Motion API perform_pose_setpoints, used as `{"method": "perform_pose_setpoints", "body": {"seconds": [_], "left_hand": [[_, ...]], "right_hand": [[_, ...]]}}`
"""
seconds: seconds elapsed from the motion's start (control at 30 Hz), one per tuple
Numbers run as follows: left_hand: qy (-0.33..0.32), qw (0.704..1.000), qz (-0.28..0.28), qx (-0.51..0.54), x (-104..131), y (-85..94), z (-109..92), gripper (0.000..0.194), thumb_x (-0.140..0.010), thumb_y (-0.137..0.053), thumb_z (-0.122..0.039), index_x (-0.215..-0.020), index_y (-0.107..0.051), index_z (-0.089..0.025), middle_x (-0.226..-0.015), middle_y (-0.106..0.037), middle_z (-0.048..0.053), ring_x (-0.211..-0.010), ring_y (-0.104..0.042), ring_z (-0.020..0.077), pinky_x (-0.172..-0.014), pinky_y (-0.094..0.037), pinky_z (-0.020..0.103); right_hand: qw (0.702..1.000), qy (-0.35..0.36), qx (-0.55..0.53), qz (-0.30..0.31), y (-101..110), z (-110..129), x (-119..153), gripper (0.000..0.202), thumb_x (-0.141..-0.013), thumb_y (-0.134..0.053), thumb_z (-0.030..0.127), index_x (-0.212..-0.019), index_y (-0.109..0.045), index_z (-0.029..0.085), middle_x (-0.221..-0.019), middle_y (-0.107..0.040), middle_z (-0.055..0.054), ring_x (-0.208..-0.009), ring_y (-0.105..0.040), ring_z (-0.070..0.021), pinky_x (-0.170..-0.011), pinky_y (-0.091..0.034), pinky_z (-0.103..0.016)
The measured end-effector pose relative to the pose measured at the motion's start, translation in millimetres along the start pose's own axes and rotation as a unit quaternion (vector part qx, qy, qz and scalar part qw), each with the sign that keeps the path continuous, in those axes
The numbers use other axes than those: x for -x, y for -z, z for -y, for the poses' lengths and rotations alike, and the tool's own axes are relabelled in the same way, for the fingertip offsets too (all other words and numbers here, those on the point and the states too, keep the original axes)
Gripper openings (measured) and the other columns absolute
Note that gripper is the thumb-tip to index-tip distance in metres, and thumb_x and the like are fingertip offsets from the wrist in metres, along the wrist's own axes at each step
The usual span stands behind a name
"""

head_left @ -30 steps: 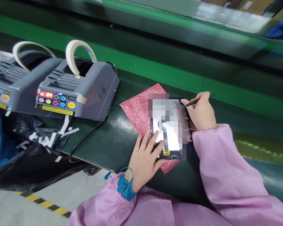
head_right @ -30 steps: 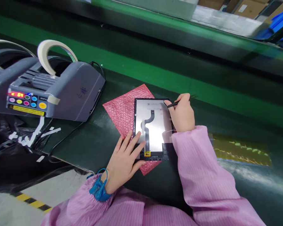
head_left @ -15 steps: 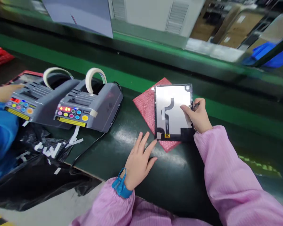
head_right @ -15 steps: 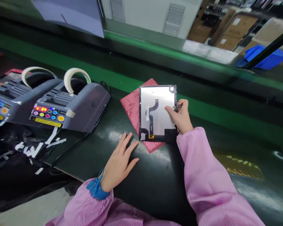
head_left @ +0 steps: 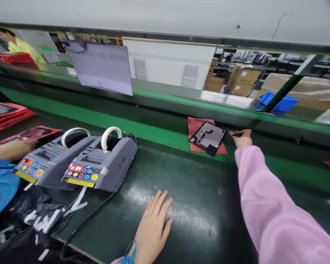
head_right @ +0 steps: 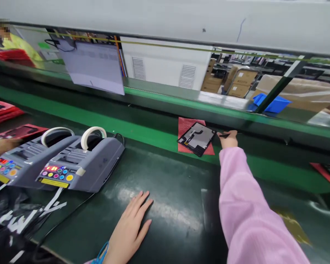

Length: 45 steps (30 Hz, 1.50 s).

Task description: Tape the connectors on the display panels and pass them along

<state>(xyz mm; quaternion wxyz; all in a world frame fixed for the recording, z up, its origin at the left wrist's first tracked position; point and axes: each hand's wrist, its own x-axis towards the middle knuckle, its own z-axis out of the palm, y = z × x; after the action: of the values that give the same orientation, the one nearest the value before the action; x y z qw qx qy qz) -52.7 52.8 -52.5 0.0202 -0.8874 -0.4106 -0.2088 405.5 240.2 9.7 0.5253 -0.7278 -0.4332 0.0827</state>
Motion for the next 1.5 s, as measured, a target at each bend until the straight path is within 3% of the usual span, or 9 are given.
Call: {"method": "perform_pose_setpoints", "body": {"seconds": [0.07, 0.17, 0.27, 0.33, 0.4, 0.57, 0.77, 1.03, 1.5], "left_hand": [[-0.007, 1.0, 0.011, -0.017, -1.5, -1.9, -7.1, 0.047, -0.097, -0.051, -0.014, -0.142, -0.059, -0.022, -0.152, -0.062, 0.006, -0.144, -0.055, 0.0332, -0.11, -0.056, 0.05], [-0.067, 0.997, 0.049, 0.003, -2.6, -9.7, -32.9, 0.059, -0.087, -0.052, -0.006, -0.142, -0.061, -0.026, -0.151, -0.063, 0.0, -0.147, -0.05, 0.0334, -0.115, -0.05, 0.05], [-0.165, 0.979, 0.095, 0.066, -5.0, -21.0, -71.8, 0.057, -0.094, -0.054, -0.018, -0.151, -0.053, -0.029, -0.16, -0.054, -0.003, -0.151, -0.045, 0.0295, -0.123, -0.04, 0.048], [-0.195, 0.97, 0.111, 0.091, -8.3, -28.0, -97.8, 0.055, -0.101, -0.053, -0.029, -0.156, -0.047, -0.029, -0.166, -0.046, -0.003, -0.154, -0.04, 0.0283, -0.126, -0.034, 0.047], [-0.199, 0.967, 0.121, 0.102, -12.6, -32.9, -119.6, 0.057, -0.104, -0.051, -0.035, -0.16, -0.042, -0.027, -0.171, -0.038, 0.001, -0.157, -0.034, 0.0286, -0.128, -0.029, 0.047], [-0.187, 0.967, 0.136, 0.106, -24.1, -36.4, -150.2, 0.055, -0.106, -0.047, -0.039, -0.159, -0.043, -0.023, -0.17, -0.039, 0.01, -0.156, -0.037, 0.0305, -0.127, -0.028, 0.049], [-0.171, 0.974, 0.118, 0.09, -29.2, -36.8, -161.8, 0.049, -0.106, -0.048, -0.038, -0.151, -0.053, -0.02, -0.164, -0.047, 0.013, -0.153, -0.042, 0.0329, -0.123, -0.032, 0.05], [-0.177, 0.974, 0.114, 0.079, -32.6, -33.9, -162.4, 0.049, -0.105, -0.048, -0.037, -0.151, -0.054, -0.019, -0.162, -0.05, 0.014, -0.15, -0.046, 0.0342, -0.12, -0.039, 0.052], [-0.163, 0.972, 0.136, 0.102, -28.7, -35.9, -163.0, 0.052, -0.106, -0.048, -0.034, -0.156, -0.048, -0.019, -0.168, -0.04, 0.014, -0.156, -0.038, 0.0338, -0.125, -0.033, 0.052]], "right_hand": [[0.998, -0.044, -0.04, -0.011, 24.1, -10.3, 15.1, 0.037, -0.102, -0.062, 0.048, -0.121, -0.065, 0.016, -0.109, -0.072, -0.008, -0.088, -0.071, -0.0189, -0.074, -0.061, -0.034], [0.992, -0.073, -0.106, 0.008, 64.0, -25.5, 62.1, 0.059, -0.1, -0.044, 0.073, -0.105, -0.064, 0.018, -0.078, -0.072, -0.007, -0.062, -0.068, -0.0168, -0.053, -0.052, -0.026], [0.985, -0.092, -0.147, 0.015, 103.6, -40.8, 126.3, 0.077, -0.093, -0.035, 0.086, -0.104, -0.067, 0.018, -0.063, -0.064, -0.002, -0.042, -0.049, -0.0118, -0.041, -0.041, -0.026], [0.981, -0.106, -0.159, 0.012, 126.0, -49.0, 165.6, 0.072, -0.09, -0.047, 0.084, -0.103, -0.07, 0.018, -0.06, -0.058, 0.002, -0.041, -0.045, -0.0107, -0.04, -0.039, -0.026], [0.98, -0.119, -0.161, 0.005, 143.2, -53.3, 195.7, 0.063, -0.086, -0.062, 0.079, -0.102, -0.071, 0.019, -0.063, -0.058, 0.002, -0.045, -0.05, -0.0116, -0.042, -0.043, -0.026], [0.98, -0.149, -0.128, 0.017, 160.2, -47.8, 236.2, 0.056, -0.075, -0.078, 0.074, -0.086, -0.069, 0.02, -0.066, -0.067, -0.002, -0.047, -0.058, -0.0136, -0.045, -0.05, -0.027], [0.981, -0.162, -0.091, 0.059, 148.6, -32.2, 257.1, 0.048, -0.076, -0.081, 0.066, -0.086, -0.068, 0.02, -0.061, -0.066, -0.001, -0.043, -0.053, -0.0117, -0.042, -0.045, -0.025], [0.981, -0.169, -0.068, 0.065, 141.7, -26.8, 245.4, 0.046, -0.081, -0.075, 0.066, -0.087, -0.067, 0.021, -0.06, -0.065, 0.001, -0.04, -0.047, -0.0097, -0.04, -0.038, -0.024], [0.977, -0.18, -0.091, 0.063, 141.9, -25.1, 241.8, 0.048, -0.079, -0.078, 0.065, -0.079, -0.064, 0.02, -0.078, -0.078, -0.007, -0.036, -0.045, -0.0063, -0.035, -0.034, -0.022]]}}
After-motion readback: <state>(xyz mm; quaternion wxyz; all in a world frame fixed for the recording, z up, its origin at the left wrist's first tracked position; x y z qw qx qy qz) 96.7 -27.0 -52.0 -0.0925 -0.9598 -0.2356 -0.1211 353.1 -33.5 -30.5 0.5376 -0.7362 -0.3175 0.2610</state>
